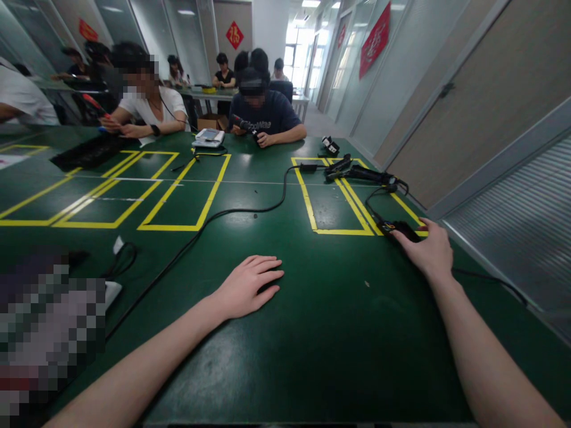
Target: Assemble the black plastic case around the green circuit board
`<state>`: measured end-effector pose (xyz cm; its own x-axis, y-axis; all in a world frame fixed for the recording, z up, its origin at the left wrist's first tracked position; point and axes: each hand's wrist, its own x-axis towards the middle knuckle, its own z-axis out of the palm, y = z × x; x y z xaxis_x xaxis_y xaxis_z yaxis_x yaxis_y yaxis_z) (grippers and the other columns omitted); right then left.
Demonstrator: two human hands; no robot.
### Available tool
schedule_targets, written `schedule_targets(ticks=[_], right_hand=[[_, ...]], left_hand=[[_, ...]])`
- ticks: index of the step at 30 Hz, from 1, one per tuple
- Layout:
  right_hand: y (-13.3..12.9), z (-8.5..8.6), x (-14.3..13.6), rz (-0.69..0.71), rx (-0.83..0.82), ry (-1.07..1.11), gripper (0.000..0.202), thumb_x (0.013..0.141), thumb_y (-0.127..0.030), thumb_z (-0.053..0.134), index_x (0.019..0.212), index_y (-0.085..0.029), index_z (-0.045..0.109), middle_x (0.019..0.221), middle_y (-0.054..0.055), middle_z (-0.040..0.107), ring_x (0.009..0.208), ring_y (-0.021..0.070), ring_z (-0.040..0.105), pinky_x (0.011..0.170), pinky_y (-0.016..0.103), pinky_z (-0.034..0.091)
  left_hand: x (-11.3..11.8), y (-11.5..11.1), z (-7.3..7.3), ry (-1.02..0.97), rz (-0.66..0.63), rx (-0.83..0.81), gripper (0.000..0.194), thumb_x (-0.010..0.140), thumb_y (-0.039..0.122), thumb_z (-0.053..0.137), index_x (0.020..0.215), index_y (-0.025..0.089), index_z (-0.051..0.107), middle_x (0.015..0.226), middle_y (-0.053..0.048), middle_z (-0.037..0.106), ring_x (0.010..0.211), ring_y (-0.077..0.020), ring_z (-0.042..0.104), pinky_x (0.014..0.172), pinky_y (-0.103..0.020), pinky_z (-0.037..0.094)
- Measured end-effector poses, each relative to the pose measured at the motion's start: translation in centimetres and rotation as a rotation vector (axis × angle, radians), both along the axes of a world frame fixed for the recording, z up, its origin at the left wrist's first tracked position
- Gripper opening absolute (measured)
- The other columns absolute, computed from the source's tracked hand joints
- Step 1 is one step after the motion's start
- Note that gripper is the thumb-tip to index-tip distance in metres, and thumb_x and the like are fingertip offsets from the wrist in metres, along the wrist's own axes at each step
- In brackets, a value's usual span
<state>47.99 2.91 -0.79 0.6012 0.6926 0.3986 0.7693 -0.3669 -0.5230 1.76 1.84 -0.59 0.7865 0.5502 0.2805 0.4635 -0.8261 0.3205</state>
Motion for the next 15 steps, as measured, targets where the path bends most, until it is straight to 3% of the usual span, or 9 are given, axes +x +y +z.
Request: schedule_targets(ticks=[5, 9, 12, 15], right_hand=[[-0.5, 1.6, -1.6, 0.077, 0.061, -0.046, 0.053, 0.074, -0.040, 0.079, 0.119, -0.018, 0.063, 0.092, 0.009, 0.055, 0.091, 0.0323, 0.055, 0.078, 0.042, 0.045], [-0.7, 2.5, -1.8, 0.023, 0.144, -0.019, 0.052, 0.076, -0.042, 0.077, 0.119, -0.017, 0.062, 0.093, 0.009, 0.054, 0.089, 0.0306, 0.054, 0.079, 0.042, 0.045], [-0.8, 2.2, -1.2, -0.025, 0.194, -0.035, 0.052, 0.082, -0.046, 0.071, 0.124, -0.016, 0.062, 0.103, 0.015, 0.059, 0.101, 0.0351, 0.056, 0.087, 0.046, 0.046], [-0.7, 1.0, 0.3, 0.034, 0.088, -0.048, 0.045, 0.089, -0.047, 0.058, 0.121, -0.016, 0.066, 0.110, 0.022, 0.062, 0.111, 0.0402, 0.056, 0.092, 0.053, 0.046]], left_hand=[[0.0, 0.0, -0.1, -0.009, -0.003, 0.003, 0.031, 0.105, 0.031, 0.057, 0.131, 0.020, 0.070, 0.145, -0.012, 0.066, 0.138, -0.0275, 0.059, 0.116, -0.050, 0.048], [0.0, 0.0, -0.1, -0.012, 0.001, 0.005, 0.032, 0.105, 0.032, 0.057, 0.132, 0.021, 0.069, 0.146, -0.011, 0.066, 0.138, -0.0272, 0.060, 0.116, -0.050, 0.048], [0.0, 0.0, -0.1, -0.016, 0.000, 0.003, 0.031, 0.105, 0.032, 0.057, 0.131, 0.021, 0.070, 0.145, -0.011, 0.066, 0.138, -0.0271, 0.060, 0.116, -0.049, 0.048], [0.0, 0.0, -0.2, -0.019, -0.001, -0.005, 0.032, 0.105, 0.032, 0.057, 0.132, 0.021, 0.070, 0.145, -0.011, 0.066, 0.138, -0.0272, 0.060, 0.116, -0.050, 0.048]])
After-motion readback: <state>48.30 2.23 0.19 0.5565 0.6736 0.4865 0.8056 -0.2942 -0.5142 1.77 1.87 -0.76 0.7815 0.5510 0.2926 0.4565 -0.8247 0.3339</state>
